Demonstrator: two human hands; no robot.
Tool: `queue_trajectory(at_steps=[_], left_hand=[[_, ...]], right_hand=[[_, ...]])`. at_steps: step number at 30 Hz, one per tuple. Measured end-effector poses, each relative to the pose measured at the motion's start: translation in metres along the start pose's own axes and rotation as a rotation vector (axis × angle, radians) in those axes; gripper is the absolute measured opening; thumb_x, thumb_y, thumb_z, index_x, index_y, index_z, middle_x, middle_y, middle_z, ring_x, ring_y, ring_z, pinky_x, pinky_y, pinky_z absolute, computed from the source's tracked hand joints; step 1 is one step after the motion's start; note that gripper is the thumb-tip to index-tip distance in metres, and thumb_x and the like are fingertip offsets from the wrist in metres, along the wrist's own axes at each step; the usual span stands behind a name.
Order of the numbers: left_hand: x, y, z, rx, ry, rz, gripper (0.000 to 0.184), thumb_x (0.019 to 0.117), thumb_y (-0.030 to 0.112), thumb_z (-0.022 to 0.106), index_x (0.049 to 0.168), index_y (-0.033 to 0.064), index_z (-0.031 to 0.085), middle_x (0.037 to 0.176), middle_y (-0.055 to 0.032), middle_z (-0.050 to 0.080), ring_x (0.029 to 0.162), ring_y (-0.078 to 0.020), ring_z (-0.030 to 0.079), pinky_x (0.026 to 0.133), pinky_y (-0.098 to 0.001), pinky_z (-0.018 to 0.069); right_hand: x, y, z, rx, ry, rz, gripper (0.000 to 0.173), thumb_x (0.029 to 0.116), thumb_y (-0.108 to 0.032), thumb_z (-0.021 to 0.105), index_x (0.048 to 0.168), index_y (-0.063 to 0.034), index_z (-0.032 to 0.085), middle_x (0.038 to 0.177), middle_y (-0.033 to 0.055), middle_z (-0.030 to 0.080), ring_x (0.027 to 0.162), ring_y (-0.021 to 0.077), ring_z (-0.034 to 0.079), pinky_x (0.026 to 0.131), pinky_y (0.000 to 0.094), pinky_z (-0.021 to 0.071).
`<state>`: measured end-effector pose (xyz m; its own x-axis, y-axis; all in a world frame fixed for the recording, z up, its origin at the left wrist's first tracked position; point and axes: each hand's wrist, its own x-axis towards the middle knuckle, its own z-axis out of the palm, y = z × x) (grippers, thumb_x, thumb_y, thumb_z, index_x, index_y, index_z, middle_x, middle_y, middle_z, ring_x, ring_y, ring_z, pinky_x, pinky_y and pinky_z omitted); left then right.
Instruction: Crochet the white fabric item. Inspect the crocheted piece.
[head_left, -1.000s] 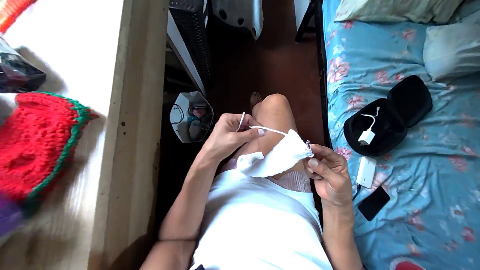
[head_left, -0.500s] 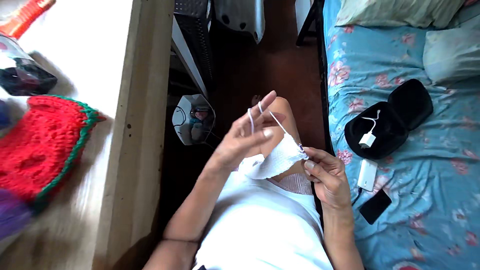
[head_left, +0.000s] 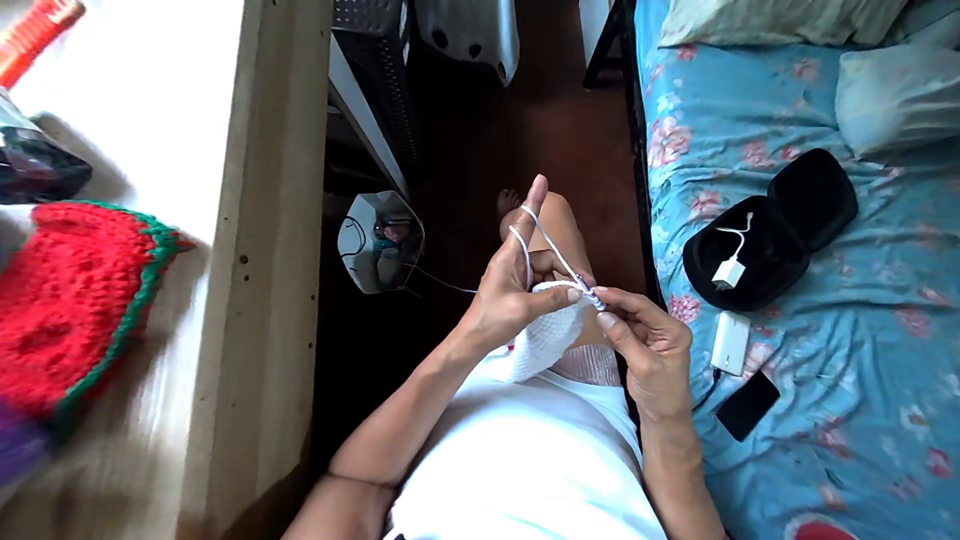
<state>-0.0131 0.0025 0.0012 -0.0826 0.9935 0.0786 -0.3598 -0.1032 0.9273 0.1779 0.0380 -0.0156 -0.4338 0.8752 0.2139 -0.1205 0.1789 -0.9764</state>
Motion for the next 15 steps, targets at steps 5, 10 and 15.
queue_trajectory(at_steps=[5,10,15], left_hand=[[-0.004,-0.009,0.007,0.333,0.099,0.187,0.105,0.0847,-0.011,0.066,0.165,0.0157,0.005,0.088,-0.0057,0.072,0.072,-0.0108,0.069,0.068,-0.0238,0.0595],[-0.009,-0.040,0.017,0.701,0.291,0.644,0.079,0.0878,-0.006,0.067,0.157,0.0015,0.028,0.084,-0.0097,0.068,0.074,-0.0129,0.067,0.071,-0.0279,0.0579],[-0.016,-0.045,0.024,0.468,0.297,0.574,0.077,0.0911,-0.004,0.066,0.157,0.0094,0.028,0.096,-0.0038,0.071,0.085,-0.0086,0.068,0.079,-0.0245,0.0574]], right_hand=[[-0.001,-0.004,0.003,-0.581,0.058,-0.210,0.021,0.0956,-0.005,0.062,0.107,-0.0011,0.079,0.084,0.0042,0.068,0.071,-0.0022,0.059,0.064,0.0099,0.0488],[0.002,-0.020,0.014,-0.862,0.101,-0.297,0.023,0.0960,-0.006,0.061,0.107,-0.0053,0.081,0.078,0.0079,0.065,0.064,0.0067,0.058,0.056,0.0170,0.0458],[0.006,-0.013,0.009,-0.098,0.052,0.047,0.022,0.0928,0.003,0.064,0.113,0.0042,0.071,0.088,-0.0004,0.071,0.067,-0.0039,0.059,0.058,0.0104,0.0484]])
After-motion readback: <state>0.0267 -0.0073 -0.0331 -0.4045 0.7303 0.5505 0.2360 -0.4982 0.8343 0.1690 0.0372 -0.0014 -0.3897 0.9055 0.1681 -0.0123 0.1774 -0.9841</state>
